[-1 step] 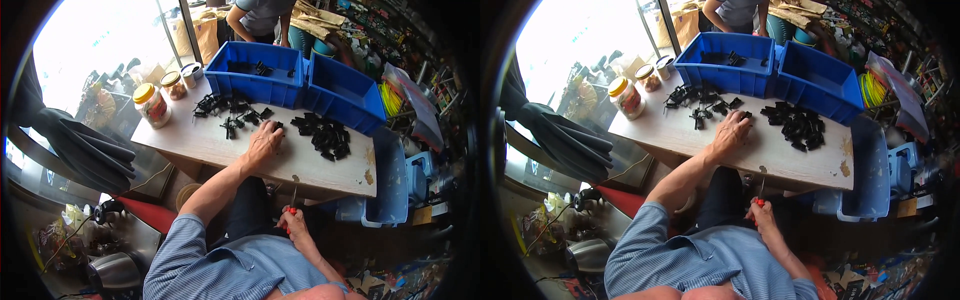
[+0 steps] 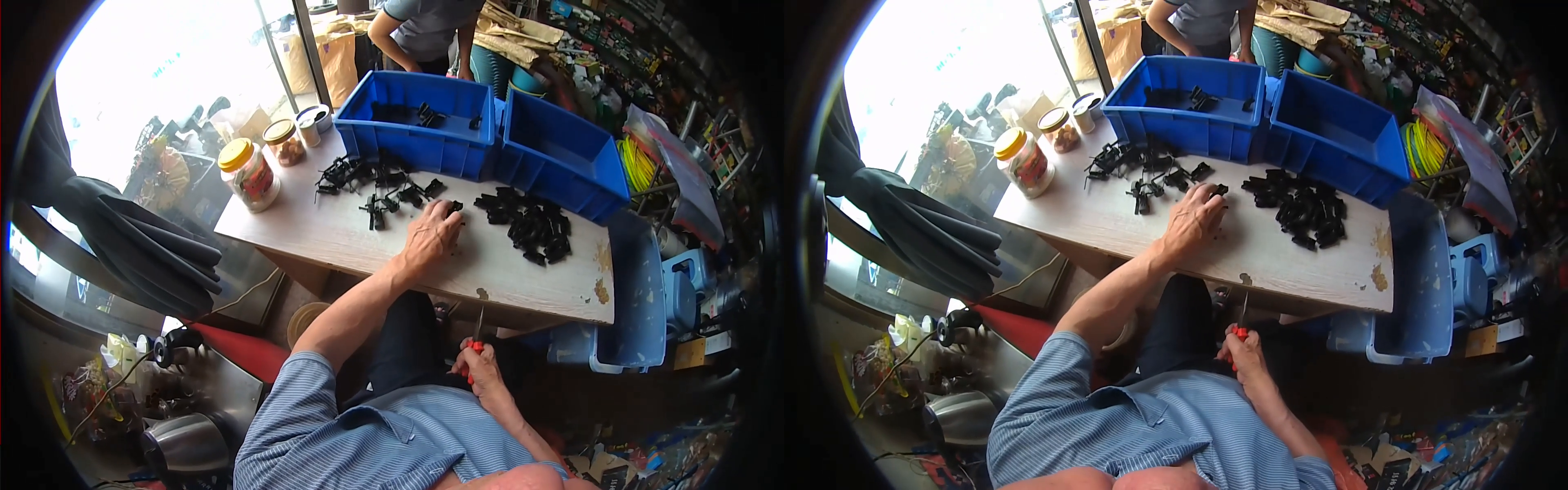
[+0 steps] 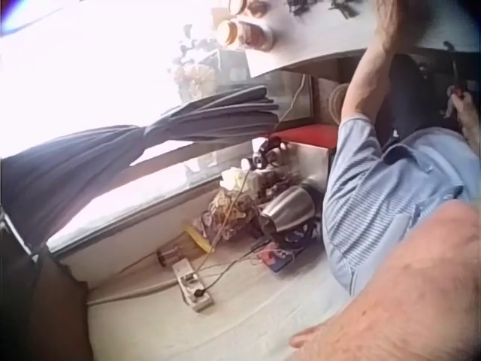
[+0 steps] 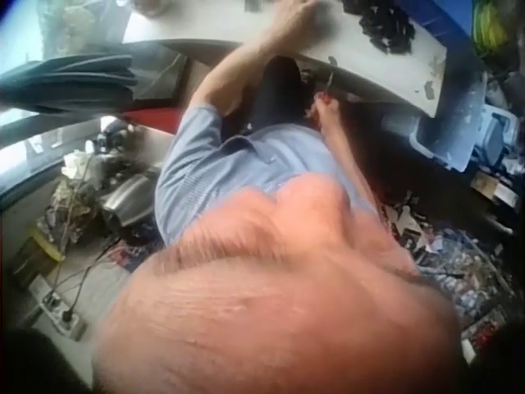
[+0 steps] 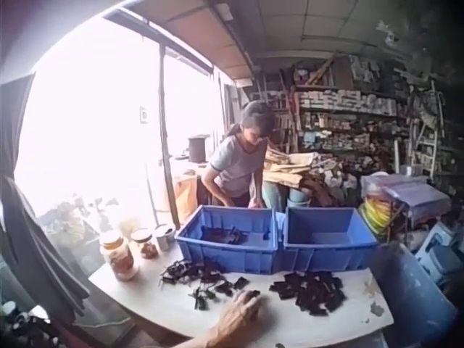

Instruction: Assembling small black plastic components manually at a factory workstation.

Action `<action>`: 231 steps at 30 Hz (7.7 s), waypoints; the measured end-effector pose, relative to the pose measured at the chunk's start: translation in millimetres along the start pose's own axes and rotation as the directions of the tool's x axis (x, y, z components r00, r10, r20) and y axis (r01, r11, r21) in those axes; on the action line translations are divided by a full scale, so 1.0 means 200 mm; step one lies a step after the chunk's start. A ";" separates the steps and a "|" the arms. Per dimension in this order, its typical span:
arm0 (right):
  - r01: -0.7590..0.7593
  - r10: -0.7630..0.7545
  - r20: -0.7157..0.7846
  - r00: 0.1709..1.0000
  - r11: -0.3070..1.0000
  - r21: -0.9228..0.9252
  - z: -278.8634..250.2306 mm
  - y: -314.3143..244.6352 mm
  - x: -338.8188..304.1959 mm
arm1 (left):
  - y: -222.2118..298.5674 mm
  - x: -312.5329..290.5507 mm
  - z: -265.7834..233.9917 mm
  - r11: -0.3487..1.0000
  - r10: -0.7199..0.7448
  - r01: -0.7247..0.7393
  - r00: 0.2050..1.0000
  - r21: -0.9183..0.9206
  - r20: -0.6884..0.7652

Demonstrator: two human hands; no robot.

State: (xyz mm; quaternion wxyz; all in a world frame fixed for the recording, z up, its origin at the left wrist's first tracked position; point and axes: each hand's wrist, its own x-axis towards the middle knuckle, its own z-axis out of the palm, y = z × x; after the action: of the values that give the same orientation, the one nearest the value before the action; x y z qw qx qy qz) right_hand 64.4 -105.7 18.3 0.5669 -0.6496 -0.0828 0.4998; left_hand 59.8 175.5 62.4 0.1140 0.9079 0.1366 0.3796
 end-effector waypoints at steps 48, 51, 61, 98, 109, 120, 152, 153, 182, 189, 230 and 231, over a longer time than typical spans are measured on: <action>0.359 -0.333 -0.156 0.930 0.914 0.188 0.01 0.00 0.09 | 0.60 -0.70 -0.05 -0.165 -0.509 0.688 0.554 -0.707 0.658; 0.385 -0.359 -0.160 0.920 0.904 0.184 -0.02 0.05 0.11 | 0.62 -0.67 -0.10 -0.185 -0.413 0.731 0.549 -0.657 0.727; 0.304 -0.290 -0.090 0.953 0.913 0.273 -0.02 0.07 0.13 | 0.62 -0.70 -0.08 -0.364 -0.352 0.786 0.380 -0.500 0.855; 0.264 -0.246 -0.113 0.963 0.945 0.192 -0.01 0.02 0.14 | 0.58 -0.73 0.00 -0.443 -0.332 0.772 0.331 -0.456 0.883; 0.243 -0.228 -0.098 0.969 0.952 0.188 -0.01 0.03 0.15 | 0.56 -0.78 0.05 -0.425 -0.411 0.716 0.394 -0.555 0.822; 0.251 -0.225 -0.138 0.965 0.943 0.217 -0.03 0.01 0.15 | 0.55 -0.78 -0.09 -0.196 -0.260 0.723 0.614 -0.663 0.746; 0.206 -0.140 -0.215 0.966 0.925 0.321 -0.02 0.02 0.11 | 0.55 -0.70 -0.06 0.354 -0.549 0.616 0.746 -0.704 0.376; 0.165 -0.131 -0.129 0.983 0.937 0.307 -0.03 0.02 0.11 | 0.54 -0.68 -0.08 0.316 -0.555 0.652 0.716 -0.689 0.423; 0.118 -0.116 0.029 0.993 0.989 -0.088 0.08 -0.02 0.06 | 0.58 -0.54 0.00 0.062 -0.605 0.601 0.658 -0.797 0.449; 0.137 -0.133 0.064 0.989 0.988 -0.064 0.06 -0.02 0.07 | 0.58 -0.54 0.01 0.091 -0.599 0.607 0.666 -0.789 0.443; 0.091 -0.089 0.039 0.995 0.995 -0.049 0.05 -0.03 0.04 | 0.60 -0.52 0.02 0.017 -0.581 0.618 0.646 -0.786 0.495; 0.094 -0.092 0.050 0.995 0.994 -0.056 0.05 -0.03 0.04 | 0.59 -0.52 0.02 0.017 -0.581 0.619 0.645 -0.785 0.496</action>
State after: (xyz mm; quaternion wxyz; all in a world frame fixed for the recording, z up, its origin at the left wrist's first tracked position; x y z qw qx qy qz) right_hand 63.7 -92.3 21.2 0.5684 -0.6493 -0.1408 0.4853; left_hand 11.7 29.2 27.6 0.7525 0.5320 0.2650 0.2839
